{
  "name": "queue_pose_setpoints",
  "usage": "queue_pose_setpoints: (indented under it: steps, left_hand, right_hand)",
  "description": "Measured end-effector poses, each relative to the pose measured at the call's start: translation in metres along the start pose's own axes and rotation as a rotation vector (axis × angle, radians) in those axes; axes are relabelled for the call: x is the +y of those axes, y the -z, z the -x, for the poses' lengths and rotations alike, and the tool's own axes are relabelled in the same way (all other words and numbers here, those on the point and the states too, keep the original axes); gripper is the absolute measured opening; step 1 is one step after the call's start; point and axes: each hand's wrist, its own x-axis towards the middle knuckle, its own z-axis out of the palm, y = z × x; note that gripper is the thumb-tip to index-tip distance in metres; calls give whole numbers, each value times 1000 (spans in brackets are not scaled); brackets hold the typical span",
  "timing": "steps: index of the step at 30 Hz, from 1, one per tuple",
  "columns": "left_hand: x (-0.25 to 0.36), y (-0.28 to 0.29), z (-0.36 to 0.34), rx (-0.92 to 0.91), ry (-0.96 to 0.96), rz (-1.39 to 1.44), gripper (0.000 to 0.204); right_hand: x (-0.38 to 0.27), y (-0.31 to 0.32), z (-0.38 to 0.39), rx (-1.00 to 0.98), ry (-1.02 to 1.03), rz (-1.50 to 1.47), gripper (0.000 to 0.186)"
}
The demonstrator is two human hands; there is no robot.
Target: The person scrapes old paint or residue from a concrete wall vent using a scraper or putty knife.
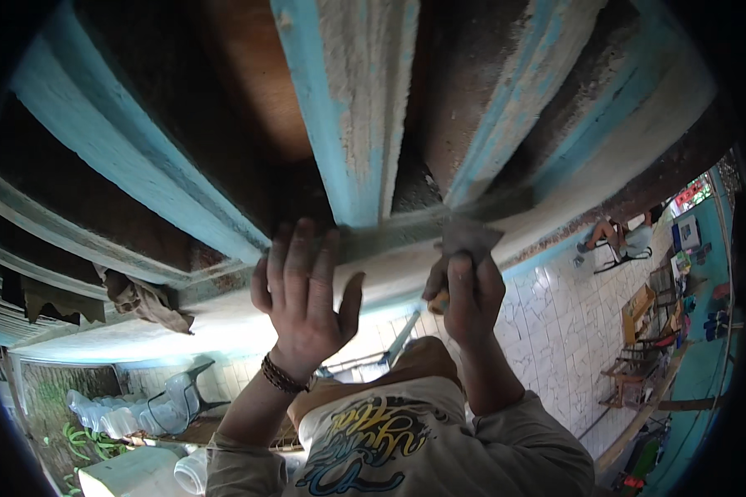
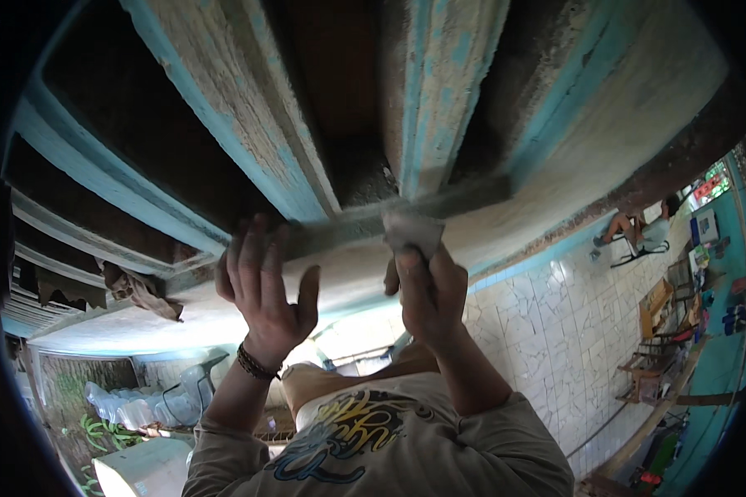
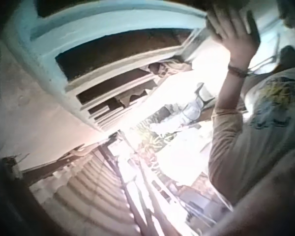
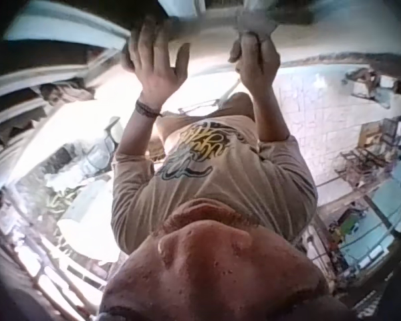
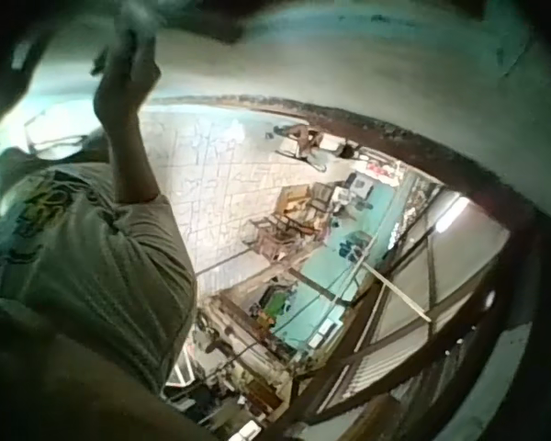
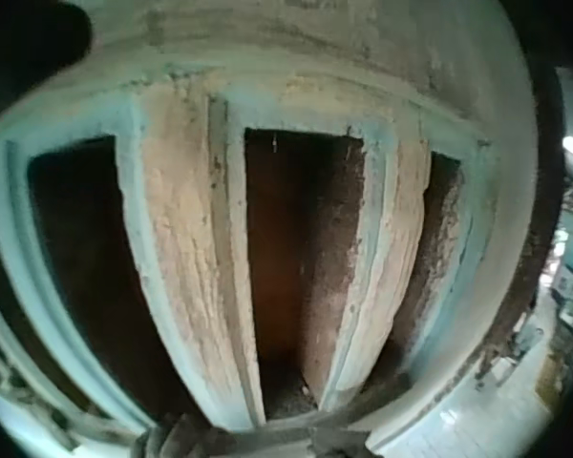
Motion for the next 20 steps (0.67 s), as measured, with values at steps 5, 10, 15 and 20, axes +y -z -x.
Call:
queue_pose_setpoints:
  steps: [5,10,15,20]
  left_hand:
    - [-10,-15,8,44,-98,-104,53]
    - [-12,-33,8,301,-187,-268,55]
    - [-10,-33,10,397,-169,-252,52]
    - [-14,-38,15,417,-239,-197,53]
  right_hand:
    - [40,-10,49,-105,-88,-42,18]
    - [98,-20,110,-359,-160,149,17]
    - [161,-31,138,-623,-198,-7,23]
    - [211,-44,153,-575,-364,61,33]
